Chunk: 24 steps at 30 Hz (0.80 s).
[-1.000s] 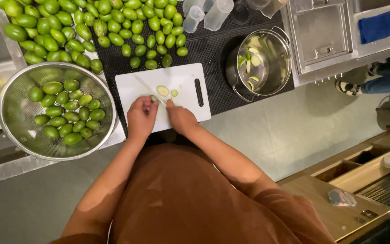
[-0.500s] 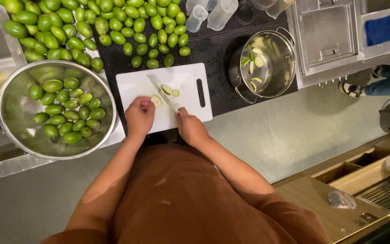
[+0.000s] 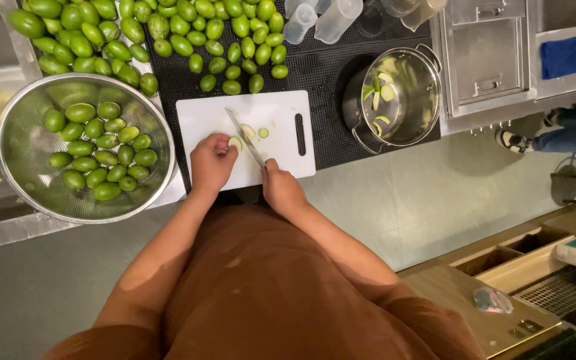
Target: The person slices limes into wedges with a cleaver, holding each lime over a metal bowl and cutting it in hand, then dropping the wedges into the bowl. They take limes from a colander and a pile on the counter and repeat the cutting cycle, occasionally using a smaller knife on a cutting board.
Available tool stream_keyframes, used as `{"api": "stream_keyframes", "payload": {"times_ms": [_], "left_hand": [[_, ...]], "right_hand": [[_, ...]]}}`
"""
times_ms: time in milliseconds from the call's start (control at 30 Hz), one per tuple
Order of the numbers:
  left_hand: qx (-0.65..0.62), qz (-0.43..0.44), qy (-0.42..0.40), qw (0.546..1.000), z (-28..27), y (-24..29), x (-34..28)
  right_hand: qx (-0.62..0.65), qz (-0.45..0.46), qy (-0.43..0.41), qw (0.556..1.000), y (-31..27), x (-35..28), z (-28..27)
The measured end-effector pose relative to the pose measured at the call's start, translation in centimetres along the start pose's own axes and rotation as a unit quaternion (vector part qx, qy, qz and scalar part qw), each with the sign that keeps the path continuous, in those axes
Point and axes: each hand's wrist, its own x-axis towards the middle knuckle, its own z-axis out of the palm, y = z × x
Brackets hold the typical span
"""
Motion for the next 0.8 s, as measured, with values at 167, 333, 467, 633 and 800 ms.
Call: {"api": "stream_keyframes", "payload": {"times_ms": [167,333,467,633,800], "left_hand": [[-0.074,-0.075,0.002,0.994,-0.1,-0.3,-0.1],[-0.158,-0.113,-0.004,0.981,0.4,-1.2,0.1],[-0.171,-0.134,-0.014,0.976,0.2,-0.9,0.0],[-0.135,-0.123,-0.008,0.983,0.1,-0.3,-0.1],[-0.137,-0.107,0.001,0.985,0.2,-0.2,0.0]], "right_hand": [[0.002,-0.003,-0.010,1.000,-0.6,0.0,-0.1],[0.000,0.003,-0.016,1.000,-1.7,0.1,-0.3],[0.006,0.002,-0.037,0.999,-1.5,0.1,0.2],[-0.010,0.014,-0.045,0.999,-1.7,0.2,0.3],[-0.011,0.022,-0.051,0.998,-2.5,0.3,-0.3]]}}
